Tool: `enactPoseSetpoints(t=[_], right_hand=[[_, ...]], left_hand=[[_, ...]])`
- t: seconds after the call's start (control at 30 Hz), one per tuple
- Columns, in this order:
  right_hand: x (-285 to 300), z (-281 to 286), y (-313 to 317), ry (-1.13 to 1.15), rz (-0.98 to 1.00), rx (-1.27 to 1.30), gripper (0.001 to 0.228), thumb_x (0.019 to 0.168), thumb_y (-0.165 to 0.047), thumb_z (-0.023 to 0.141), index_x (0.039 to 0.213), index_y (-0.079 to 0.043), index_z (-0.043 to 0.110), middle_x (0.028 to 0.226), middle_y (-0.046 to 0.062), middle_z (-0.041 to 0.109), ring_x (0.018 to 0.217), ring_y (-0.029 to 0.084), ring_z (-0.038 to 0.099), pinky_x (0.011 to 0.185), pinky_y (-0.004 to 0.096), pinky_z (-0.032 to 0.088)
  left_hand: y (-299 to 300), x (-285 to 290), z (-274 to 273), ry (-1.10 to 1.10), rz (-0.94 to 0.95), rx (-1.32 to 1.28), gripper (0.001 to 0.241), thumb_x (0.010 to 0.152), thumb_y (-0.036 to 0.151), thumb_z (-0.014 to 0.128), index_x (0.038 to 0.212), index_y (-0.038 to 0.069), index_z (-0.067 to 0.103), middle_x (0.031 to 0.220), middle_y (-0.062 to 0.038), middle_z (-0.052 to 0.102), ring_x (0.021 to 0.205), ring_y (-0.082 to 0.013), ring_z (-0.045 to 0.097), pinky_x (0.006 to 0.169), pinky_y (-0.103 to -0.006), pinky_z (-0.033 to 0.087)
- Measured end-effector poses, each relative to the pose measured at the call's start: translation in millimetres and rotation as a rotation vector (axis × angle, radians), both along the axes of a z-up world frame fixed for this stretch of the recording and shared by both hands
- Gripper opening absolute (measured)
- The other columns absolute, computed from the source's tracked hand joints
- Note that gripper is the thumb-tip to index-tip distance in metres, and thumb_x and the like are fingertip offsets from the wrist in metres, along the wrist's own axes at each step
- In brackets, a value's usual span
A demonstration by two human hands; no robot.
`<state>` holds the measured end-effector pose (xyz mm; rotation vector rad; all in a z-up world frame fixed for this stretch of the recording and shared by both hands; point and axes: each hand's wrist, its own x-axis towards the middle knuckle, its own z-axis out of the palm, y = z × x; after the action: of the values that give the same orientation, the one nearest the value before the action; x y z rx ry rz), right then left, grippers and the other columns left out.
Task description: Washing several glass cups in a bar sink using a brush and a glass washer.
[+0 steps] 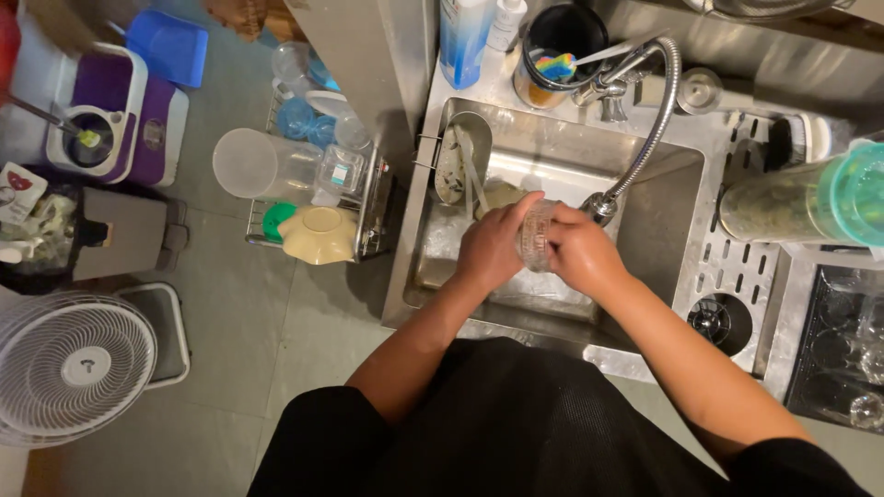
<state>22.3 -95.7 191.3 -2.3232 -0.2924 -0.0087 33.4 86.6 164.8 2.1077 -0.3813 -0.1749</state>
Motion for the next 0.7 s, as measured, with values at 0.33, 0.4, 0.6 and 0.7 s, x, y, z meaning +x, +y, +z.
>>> enactPoseSetpoints(t=[0.33, 0.4, 0.6, 0.7], right_hand=[[5, -54, -29, 0.62, 0.062, 0.546, 0.021, 0.098, -0.006, 0.06, 0.114, 0.0, 0.072, 0.111, 0.009, 0.068, 0.098, 0.02, 0.061, 0.087, 0.032, 0.05], [-2, -57, -33, 0.779, -0.11, 0.759, 0.02, 0.105, -0.011, 0.059, 0.117, -0.001, 0.072, 0.108, 0.007, 0.069, 0.092, 0.016, 0.06, 0.08, 0.029, 0.05], [5, 8, -8, 0.403, -0.102, 0.421, 0.018, 0.1, -0.014, 0.067, 0.11, 0.0, 0.07, 0.103, 0.009, 0.067, 0.085, 0.018, 0.063, 0.075, 0.03, 0.053], [7, 35, 8, -0.064, 0.182, -0.083, 0.021, 0.086, -0.01, 0.072, 0.104, 0.0, 0.068, 0.105, 0.014, 0.065, 0.093, 0.031, 0.065, 0.083, 0.038, 0.054]], left_hand=[[2, 3, -11, -0.029, 0.048, 0.005, 0.084, 0.074, 0.016, 0.084, 0.149, 0.024, 0.045, 0.13, -0.01, 0.068, 0.118, -0.0339, 0.065, 0.093, -0.0449, 0.053], [4, 3, -19, 0.038, 0.086, -0.083, 0.096, 0.061, 0.022, 0.093, 0.145, 0.021, 0.045, 0.133, -0.011, 0.066, 0.119, -0.0351, 0.063, 0.094, -0.0443, 0.052], [7, 7, -60, 0.135, -0.028, -0.232, 0.108, 0.056, 0.024, 0.096, 0.15, 0.015, 0.044, 0.139, -0.014, 0.064, 0.129, -0.0342, 0.063, 0.105, -0.0416, 0.052], [9, 13, -49, 0.207, -0.122, -0.163, 0.109, 0.054, 0.024, 0.094, 0.15, 0.013, 0.043, 0.133, -0.014, 0.067, 0.124, -0.0336, 0.065, 0.102, -0.0413, 0.053]])
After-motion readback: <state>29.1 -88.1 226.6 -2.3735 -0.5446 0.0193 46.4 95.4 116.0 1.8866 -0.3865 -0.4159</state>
